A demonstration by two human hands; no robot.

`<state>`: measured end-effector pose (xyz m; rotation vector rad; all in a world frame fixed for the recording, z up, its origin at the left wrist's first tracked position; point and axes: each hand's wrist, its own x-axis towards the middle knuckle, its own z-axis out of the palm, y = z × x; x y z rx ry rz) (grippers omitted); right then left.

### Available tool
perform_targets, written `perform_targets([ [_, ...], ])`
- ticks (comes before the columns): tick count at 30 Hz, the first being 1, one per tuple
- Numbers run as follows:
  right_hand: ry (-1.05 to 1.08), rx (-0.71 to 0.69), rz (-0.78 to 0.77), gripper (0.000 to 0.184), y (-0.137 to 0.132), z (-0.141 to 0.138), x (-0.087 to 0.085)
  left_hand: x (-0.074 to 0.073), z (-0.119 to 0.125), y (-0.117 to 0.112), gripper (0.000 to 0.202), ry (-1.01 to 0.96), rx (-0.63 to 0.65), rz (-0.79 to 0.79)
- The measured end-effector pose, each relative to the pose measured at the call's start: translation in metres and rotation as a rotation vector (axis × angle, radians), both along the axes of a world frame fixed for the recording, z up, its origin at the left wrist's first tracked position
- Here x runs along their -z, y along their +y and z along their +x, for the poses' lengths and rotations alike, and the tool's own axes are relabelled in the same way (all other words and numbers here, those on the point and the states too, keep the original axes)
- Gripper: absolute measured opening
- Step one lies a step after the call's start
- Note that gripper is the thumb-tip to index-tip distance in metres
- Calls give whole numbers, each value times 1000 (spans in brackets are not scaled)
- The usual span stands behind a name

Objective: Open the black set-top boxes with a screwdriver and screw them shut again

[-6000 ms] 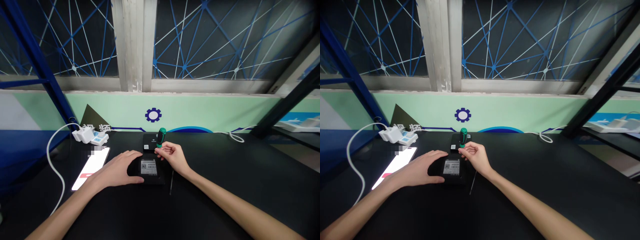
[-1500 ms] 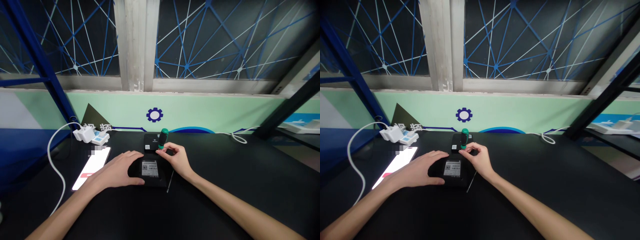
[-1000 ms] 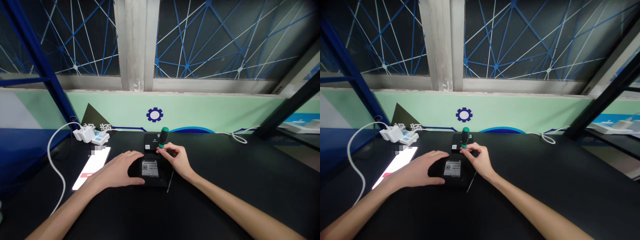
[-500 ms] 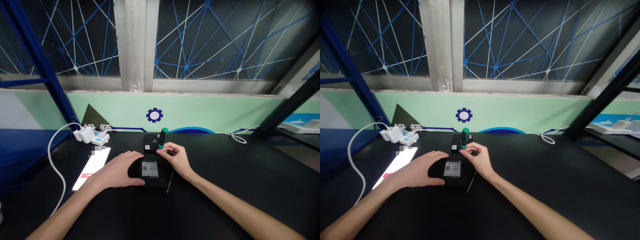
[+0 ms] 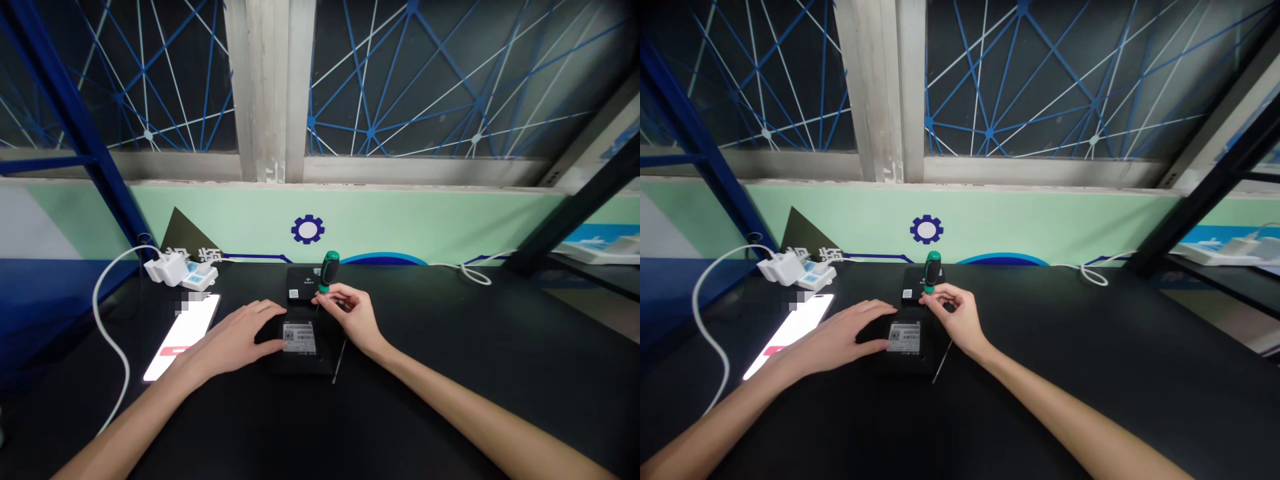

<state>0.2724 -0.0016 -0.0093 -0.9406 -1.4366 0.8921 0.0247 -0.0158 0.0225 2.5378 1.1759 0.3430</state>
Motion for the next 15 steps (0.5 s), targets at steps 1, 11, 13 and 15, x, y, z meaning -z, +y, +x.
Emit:
perform_targets([
  [1,12,2,-4,31,0,0,0,-1,0,0,49,2,-4,-8],
  [11,48,56,10,35,3,1,3,1,0,1,51,-8,-17,-33],
  [13,35,103,50,36,4,1,4,1,-1,2,52,-11,-18,-30],
  [15,39,128,56,38,5,1,4,1,-1,2,51,-7,-20,-30],
])
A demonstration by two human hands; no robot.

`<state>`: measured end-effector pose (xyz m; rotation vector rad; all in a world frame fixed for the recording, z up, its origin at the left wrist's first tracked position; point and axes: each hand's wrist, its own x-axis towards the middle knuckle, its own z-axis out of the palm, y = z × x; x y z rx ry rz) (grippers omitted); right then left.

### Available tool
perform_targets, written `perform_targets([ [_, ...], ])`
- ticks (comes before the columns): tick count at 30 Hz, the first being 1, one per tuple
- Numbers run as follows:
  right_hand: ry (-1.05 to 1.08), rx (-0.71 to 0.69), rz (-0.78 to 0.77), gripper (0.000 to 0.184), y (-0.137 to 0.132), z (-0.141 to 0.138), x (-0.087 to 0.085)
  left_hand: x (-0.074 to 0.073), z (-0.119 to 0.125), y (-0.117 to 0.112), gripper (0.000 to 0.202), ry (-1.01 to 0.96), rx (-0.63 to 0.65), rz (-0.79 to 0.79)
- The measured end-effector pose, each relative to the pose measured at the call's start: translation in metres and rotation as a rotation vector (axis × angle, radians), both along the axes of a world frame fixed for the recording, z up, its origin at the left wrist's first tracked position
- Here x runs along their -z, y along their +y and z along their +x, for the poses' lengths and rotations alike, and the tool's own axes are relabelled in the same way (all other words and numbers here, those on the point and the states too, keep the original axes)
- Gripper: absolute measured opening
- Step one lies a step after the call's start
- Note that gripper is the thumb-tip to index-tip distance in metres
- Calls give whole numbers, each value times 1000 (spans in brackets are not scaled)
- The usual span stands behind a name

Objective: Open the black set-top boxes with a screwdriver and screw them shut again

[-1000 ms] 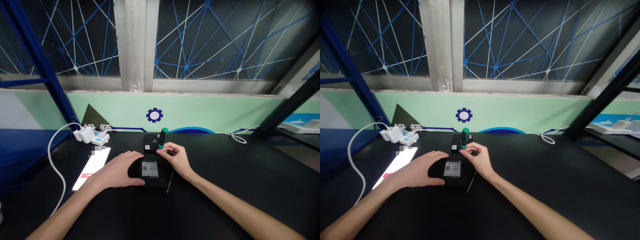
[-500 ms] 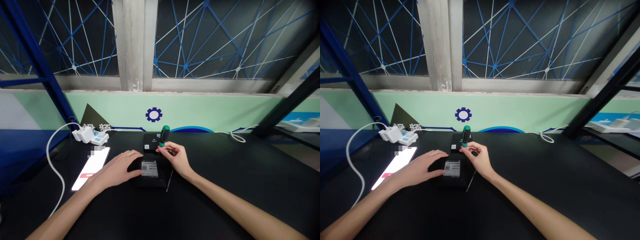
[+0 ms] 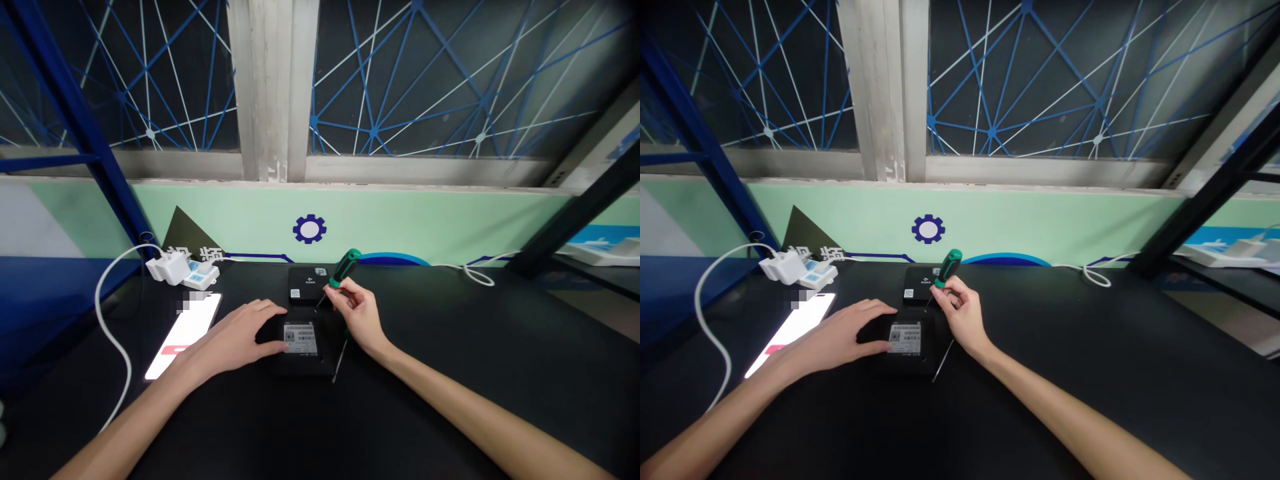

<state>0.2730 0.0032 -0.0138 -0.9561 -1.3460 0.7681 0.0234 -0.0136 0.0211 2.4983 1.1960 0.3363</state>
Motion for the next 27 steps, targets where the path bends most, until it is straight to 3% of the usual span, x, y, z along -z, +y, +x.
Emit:
perform_targets([
  [12,45,-107,-88,32,1,1,2,6,-4,2,65,13,-52,-7],
  [19,-43,-177,-107,30,-6,4,-7,10,-6,4,67,13,-55,2],
  [24,-169,-225,-49,39,-9,7,-11,10,-6,4,72,38,-68,-4],
  [27,-169,-263,-51,33,-8,7,-12,8,-4,2,69,58,-71,-6],
])
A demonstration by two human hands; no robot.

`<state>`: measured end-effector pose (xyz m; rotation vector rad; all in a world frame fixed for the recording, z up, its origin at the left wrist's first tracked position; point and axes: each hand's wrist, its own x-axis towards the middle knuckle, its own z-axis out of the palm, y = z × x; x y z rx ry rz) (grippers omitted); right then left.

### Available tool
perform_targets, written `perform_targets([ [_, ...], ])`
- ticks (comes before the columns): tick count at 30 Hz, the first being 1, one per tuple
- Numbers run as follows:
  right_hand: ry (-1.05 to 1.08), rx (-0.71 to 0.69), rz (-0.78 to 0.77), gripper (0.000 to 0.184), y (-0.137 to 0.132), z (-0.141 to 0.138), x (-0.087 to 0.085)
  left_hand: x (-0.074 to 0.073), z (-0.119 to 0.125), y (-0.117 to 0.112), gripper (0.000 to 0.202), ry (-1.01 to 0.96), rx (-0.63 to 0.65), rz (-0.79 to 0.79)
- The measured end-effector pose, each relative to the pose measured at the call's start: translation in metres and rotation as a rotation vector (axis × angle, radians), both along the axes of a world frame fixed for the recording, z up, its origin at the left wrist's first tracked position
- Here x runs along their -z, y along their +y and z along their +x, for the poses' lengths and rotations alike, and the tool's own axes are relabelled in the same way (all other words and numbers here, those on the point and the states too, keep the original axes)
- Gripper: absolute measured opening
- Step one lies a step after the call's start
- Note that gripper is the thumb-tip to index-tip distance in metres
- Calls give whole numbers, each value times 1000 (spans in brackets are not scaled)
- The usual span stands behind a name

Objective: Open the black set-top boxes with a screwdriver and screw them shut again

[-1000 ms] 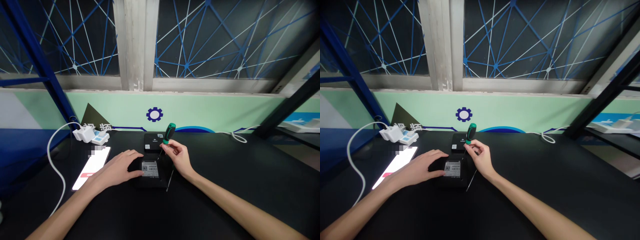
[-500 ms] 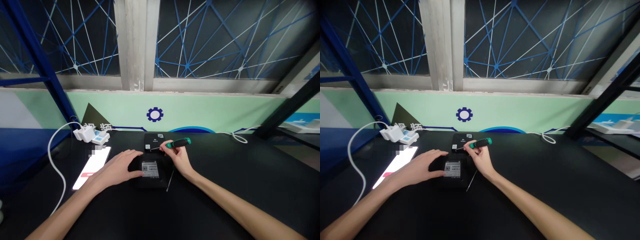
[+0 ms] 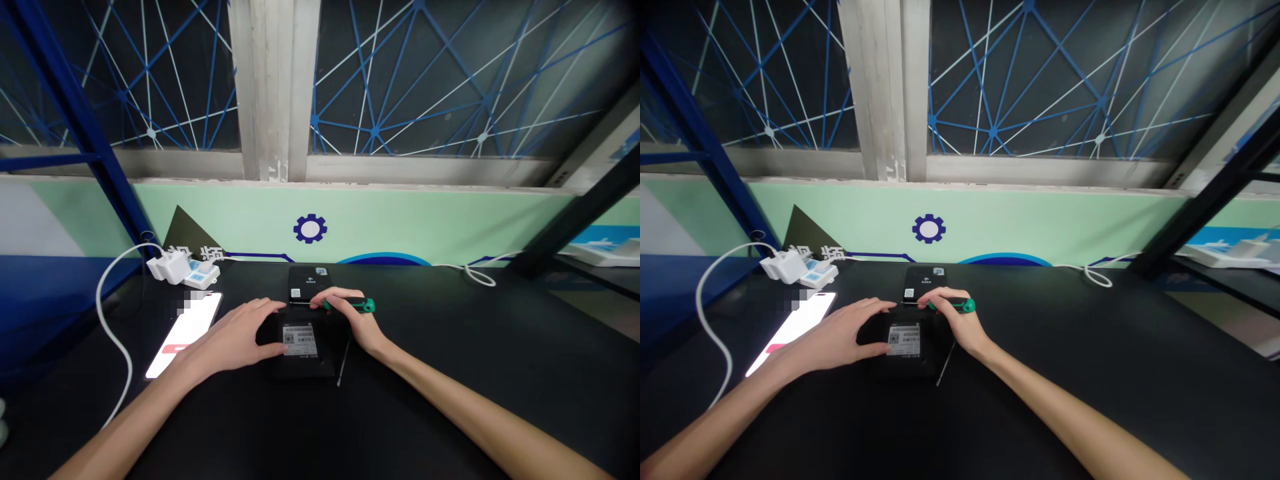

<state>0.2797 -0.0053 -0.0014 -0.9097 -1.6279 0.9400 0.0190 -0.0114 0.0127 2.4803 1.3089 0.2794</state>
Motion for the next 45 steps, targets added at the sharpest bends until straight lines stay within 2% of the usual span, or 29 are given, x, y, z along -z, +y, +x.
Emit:
perform_targets([
  [4,-4,-42,-31,24,0,-1,-2,-2,2,-2,65,-10,7,10],
  [12,-50,-84,-27,26,1,-1,-1,-4,4,0,56,-33,45,9],
  [18,-22,-87,-22,26,2,0,2,-7,5,-1,58,-8,34,-3],
  [27,105,47,-52,23,4,2,7,-6,4,0,63,-2,-16,-36],
  [32,210,52,-53,24,6,3,12,-10,6,-2,51,30,-63,-34],
  [36,238,47,-54,24,7,3,14,-11,8,-3,42,7,-58,-102],
  [45,311,30,-66,23,9,6,17,-12,2,-3,54,-2,-18,-228],
])
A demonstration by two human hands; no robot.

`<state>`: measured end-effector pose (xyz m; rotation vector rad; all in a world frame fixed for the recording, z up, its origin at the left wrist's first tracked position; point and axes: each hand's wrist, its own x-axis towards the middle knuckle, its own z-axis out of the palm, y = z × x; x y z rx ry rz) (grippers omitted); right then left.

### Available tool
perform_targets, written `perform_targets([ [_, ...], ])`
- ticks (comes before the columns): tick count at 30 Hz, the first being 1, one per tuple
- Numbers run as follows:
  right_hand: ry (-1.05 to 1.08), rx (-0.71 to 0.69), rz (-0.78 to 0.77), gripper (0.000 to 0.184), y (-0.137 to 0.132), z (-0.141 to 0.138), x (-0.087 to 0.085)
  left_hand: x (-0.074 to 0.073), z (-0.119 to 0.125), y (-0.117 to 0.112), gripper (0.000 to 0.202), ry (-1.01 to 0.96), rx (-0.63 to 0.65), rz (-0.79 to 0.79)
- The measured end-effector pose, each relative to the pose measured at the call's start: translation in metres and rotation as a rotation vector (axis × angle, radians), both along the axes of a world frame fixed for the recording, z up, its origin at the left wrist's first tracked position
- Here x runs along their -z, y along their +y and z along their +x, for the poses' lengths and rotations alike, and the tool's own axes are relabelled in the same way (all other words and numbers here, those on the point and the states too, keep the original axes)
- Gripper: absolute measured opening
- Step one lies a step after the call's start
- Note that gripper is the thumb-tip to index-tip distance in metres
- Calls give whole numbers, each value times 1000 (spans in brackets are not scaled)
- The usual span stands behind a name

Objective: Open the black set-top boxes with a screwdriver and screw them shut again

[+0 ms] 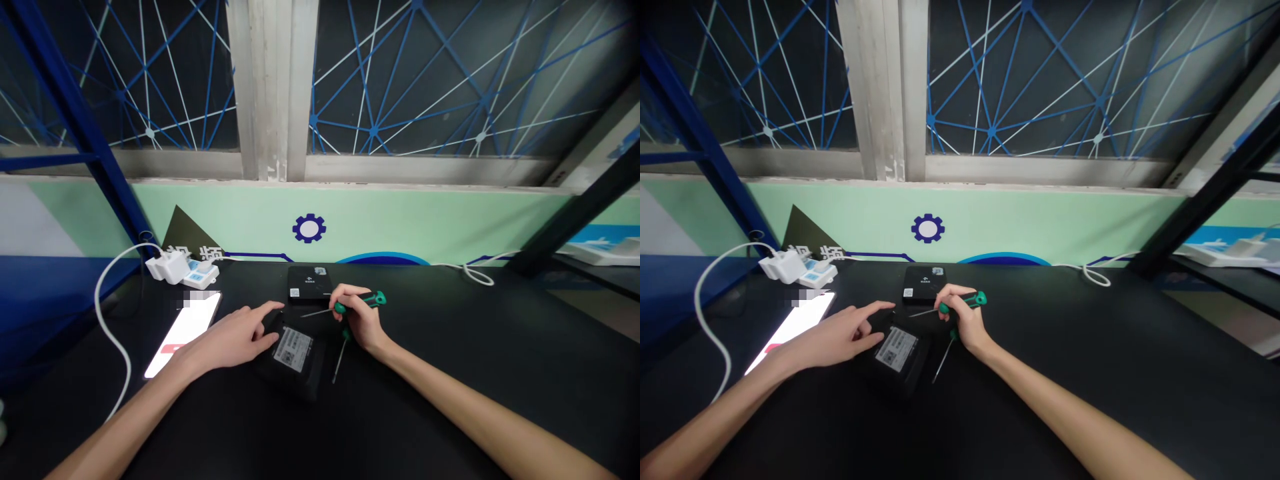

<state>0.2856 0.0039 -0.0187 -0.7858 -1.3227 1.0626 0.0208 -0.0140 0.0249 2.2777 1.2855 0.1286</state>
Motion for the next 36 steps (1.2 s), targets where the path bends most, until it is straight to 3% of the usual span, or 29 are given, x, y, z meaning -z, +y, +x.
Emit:
perform_targets([
  [4,44,4,-10,26,1,-1,-1,0,1,1,44,-28,-40,-78],
  [9,69,13,-5,39,1,-2,-1,4,4,2,36,-83,-176,-156],
  [14,40,50,-19,41,3,-2,1,10,7,4,35,-134,-233,-160],
  [26,3,71,43,41,0,-2,-1,13,6,5,30,-177,-251,-184],
  [30,34,47,-15,33,-2,-8,-7,14,6,6,26,-178,-262,-169],
  [36,-27,80,-64,41,-3,-19,-14,14,6,7,24,-181,-237,-121],
])
